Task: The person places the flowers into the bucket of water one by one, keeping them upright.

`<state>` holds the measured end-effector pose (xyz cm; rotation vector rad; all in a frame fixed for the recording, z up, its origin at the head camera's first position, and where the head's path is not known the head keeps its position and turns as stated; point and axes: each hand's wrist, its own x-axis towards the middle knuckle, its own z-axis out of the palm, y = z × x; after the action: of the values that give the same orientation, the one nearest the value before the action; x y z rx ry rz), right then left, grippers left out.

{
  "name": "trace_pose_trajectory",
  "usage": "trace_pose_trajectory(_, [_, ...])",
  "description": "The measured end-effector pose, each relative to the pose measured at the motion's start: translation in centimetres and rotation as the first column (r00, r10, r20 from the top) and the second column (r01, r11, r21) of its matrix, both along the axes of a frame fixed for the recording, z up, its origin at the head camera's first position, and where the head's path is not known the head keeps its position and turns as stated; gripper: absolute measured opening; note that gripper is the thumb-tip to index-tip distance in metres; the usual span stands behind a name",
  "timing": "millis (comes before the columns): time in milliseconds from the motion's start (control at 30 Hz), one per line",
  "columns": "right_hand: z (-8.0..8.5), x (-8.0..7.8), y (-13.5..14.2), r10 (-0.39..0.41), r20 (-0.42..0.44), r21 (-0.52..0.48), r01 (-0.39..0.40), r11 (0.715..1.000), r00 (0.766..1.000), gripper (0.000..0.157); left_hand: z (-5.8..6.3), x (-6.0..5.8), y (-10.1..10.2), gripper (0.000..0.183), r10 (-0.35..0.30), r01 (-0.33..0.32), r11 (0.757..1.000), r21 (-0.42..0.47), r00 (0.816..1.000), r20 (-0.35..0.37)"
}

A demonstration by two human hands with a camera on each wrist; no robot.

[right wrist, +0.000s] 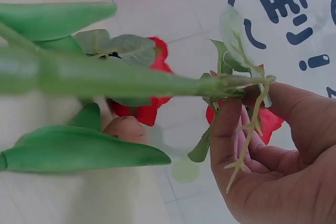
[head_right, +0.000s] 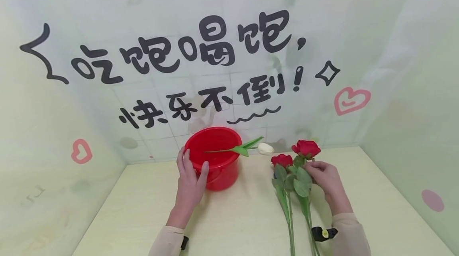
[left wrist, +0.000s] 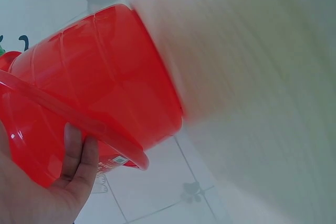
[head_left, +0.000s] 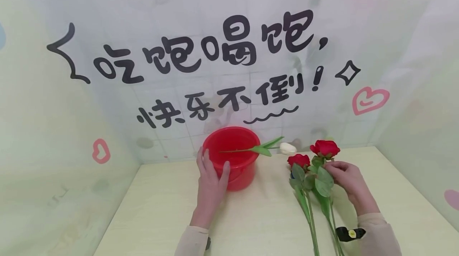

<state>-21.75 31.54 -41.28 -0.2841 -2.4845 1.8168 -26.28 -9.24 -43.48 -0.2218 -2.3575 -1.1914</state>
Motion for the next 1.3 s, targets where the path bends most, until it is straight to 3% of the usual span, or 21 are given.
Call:
trace_pose_trajectory(567, [1.5,0.6,0.1,0.023,-0.058,0.000,-0.023,1.000,0.998,0.053,0.0,-0.1,0.0,0.105,-0.001,0.001,1.000,0.012,1.000,0.008])
trace_pose_trajectory(800, [2.1,0.9,0.3,0.022,-0.081,-0.060,-0.027,0.998,0.996,0.050,0.0,-0.1,0.0,0.105,-0.004,0.003,1.000,0.014,1.000,0.022])
trace_pose_trajectory(867, [2.4,1.1,0.3,0.018,-0.096,-0.108,-0.029,0.994,0.995,0.043,0.0,0.0,0.0,0.105,-0.003,0.002,1.000,0.014,1.000,0.025])
trace_pose_trajectory(1033, [3.5,1.7,0.4,0.009,-0.174,-0.308,-0.063,0.949,0.985,0.010,0.0,0.0,0.0,0.105,0.003,-0.003,1.000,0.014,1.000,0.030])
trace_pose_trajectory(1300, [5.3,2.8,0.3,-0.013,-0.254,-0.448,-0.105,0.888,0.967,0.020,-0.1,-0.1,0.0,0.106,0.000,-0.001,1.000,0.018,1.000,0.031])
